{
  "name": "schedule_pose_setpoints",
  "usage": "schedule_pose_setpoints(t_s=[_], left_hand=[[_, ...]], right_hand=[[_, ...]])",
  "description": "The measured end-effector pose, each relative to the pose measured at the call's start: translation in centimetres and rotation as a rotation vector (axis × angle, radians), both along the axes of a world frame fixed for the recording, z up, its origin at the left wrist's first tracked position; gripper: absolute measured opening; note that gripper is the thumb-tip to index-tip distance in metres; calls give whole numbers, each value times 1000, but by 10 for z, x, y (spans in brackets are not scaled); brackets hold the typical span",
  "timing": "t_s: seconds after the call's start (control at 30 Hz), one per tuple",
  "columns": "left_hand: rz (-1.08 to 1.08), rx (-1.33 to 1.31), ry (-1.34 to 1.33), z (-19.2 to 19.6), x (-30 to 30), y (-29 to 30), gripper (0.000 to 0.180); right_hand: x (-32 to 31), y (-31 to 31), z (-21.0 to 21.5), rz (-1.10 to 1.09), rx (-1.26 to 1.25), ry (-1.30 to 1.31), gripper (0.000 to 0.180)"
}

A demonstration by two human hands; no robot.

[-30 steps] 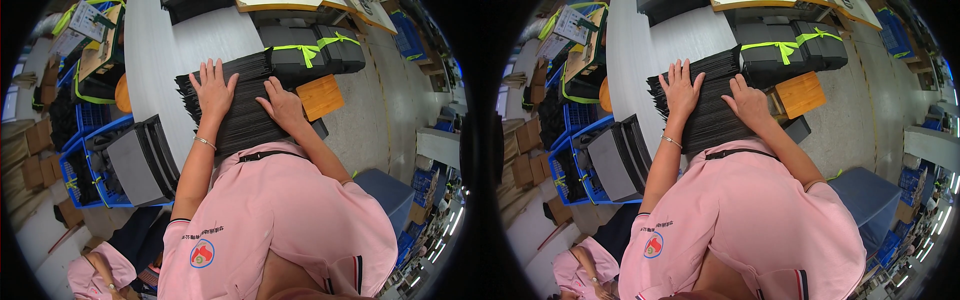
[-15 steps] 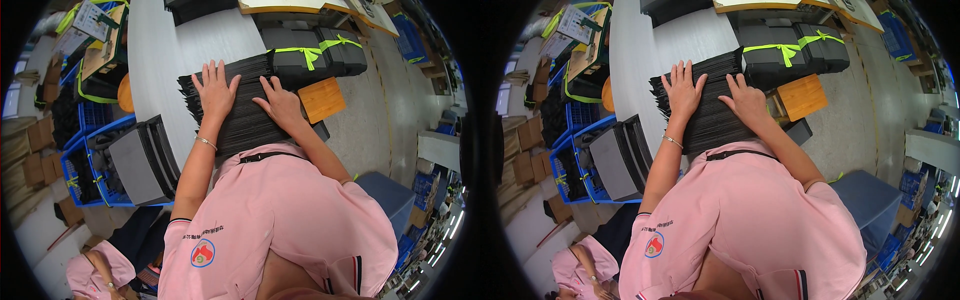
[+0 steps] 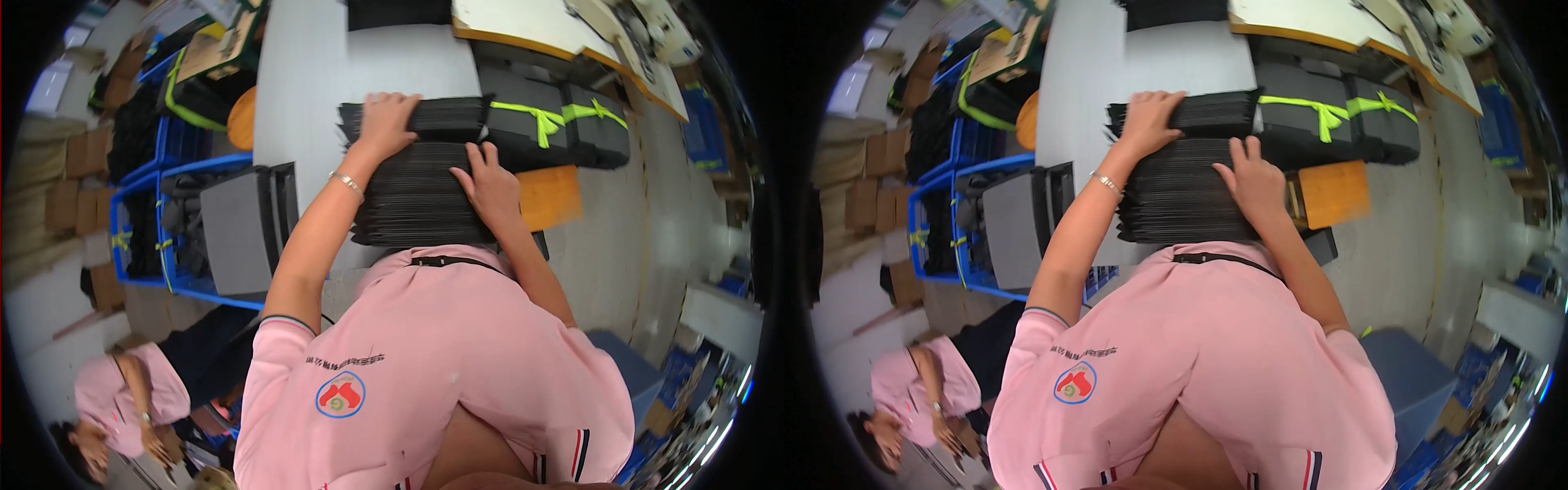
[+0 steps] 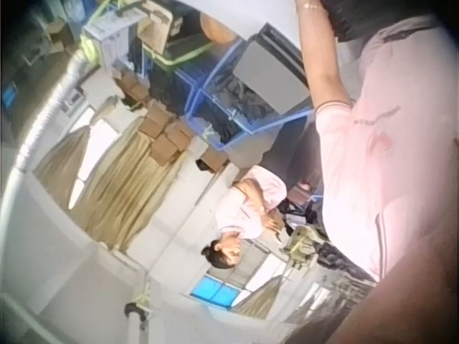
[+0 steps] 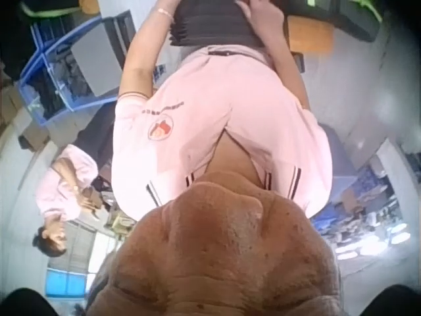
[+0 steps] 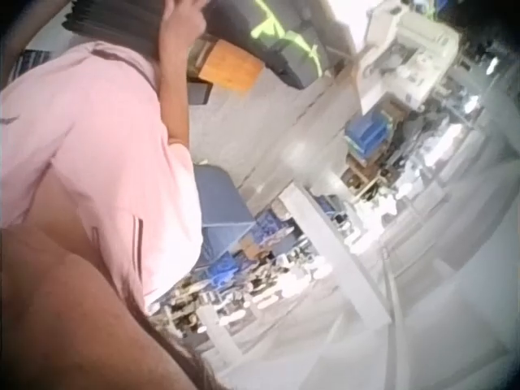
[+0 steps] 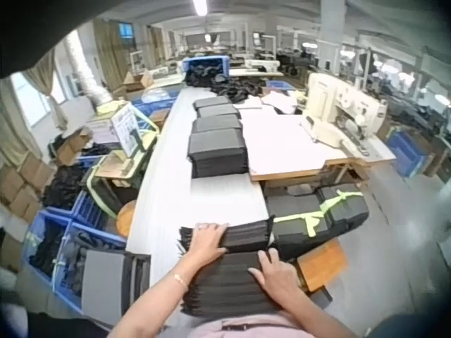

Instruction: The person is counting and stacking black accordion-like protective covers on a workbench.

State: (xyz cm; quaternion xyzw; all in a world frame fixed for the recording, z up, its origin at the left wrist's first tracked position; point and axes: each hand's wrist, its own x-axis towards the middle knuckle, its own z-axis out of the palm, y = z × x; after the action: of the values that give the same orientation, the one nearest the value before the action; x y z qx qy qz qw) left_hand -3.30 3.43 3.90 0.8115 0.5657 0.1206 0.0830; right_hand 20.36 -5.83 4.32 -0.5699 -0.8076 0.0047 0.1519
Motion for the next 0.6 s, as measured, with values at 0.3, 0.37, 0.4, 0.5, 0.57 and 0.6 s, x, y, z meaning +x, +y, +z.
schedule_pose_setpoints(t_s=[0.3,0.37,0.4,0.5,0.57,0.6], left_hand=[[251,273,-307,119,-82,-26,69],[368,163,-663,159,-139,-59,81],[460,-30,-943,185,-153,-81,80],[637,-163,-1147,200,-232,-147,54],[815,-146,-1165,184,-264,-194,50],[865,-181,-1189,169,-283,-217,52]], right_hand=[[6,-5,-6,-11,24,-40,52],[4,-3,-5,2,36,-42,52],[6,-2,-6,-5,43,-51,52],[5,-2,-5,6,58,-64,52],[4,-1,-6,-1,63,-89,52],[4,-1,-7,9,84,-90,51]])
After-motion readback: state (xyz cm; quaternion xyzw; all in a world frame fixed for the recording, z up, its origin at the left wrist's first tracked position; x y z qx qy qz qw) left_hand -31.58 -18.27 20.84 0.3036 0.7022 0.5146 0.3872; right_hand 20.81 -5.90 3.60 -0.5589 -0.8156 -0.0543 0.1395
